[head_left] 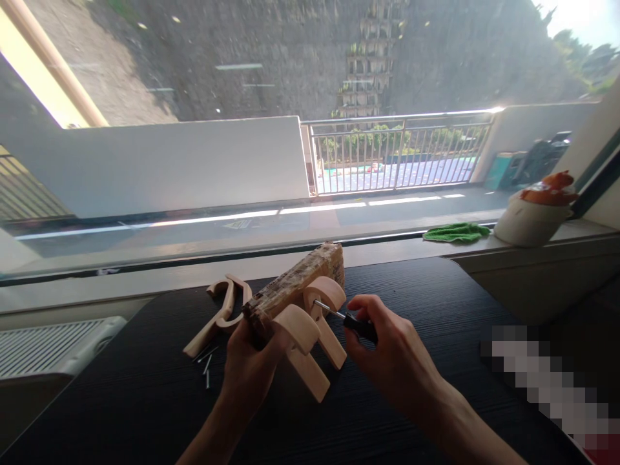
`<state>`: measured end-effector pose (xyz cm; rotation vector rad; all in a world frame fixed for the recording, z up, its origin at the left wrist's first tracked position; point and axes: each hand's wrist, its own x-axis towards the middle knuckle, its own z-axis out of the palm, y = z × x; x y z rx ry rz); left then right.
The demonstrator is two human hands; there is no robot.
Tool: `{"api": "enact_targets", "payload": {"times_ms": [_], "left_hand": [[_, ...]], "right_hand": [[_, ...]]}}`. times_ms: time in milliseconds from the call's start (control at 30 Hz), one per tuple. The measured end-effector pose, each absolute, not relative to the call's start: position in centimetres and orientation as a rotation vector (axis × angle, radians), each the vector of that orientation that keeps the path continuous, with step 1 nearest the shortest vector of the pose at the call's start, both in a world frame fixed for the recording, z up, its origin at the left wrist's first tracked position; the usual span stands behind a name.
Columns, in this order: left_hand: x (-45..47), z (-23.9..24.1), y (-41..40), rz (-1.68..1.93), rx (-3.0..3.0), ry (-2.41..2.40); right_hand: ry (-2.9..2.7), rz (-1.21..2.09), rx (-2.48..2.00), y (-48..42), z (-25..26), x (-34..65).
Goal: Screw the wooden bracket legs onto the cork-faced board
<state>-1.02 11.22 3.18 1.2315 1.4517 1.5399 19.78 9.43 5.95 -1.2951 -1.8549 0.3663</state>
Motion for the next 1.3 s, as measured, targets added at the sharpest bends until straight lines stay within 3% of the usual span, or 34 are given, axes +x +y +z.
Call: {"api": "enact_targets", "payload": {"times_ms": [300, 667, 1000, 1300], "left_hand": [[-1.4, 2.9, 11.1, 1.536, 1.218, 1.452], [-1.0, 3.0, 11.3, 1.535, 1.243, 1.433], [-1.2, 2.8, 11.2, 1.541, 1.217, 1.392], [-1.2, 2.5, 11.4, 1.578, 1.183, 1.351]], "right_hand": [[-1.939, 0.199, -1.275, 9.5, 6.5, 20.7], [-1.876, 0.390, -1.325, 9.6, 6.0, 20.1], [-1.939, 0.171, -1.287, 9.7, 6.4, 20.7], [-1.878, 0.405, -1.332, 9.6, 6.0, 19.7]]}}
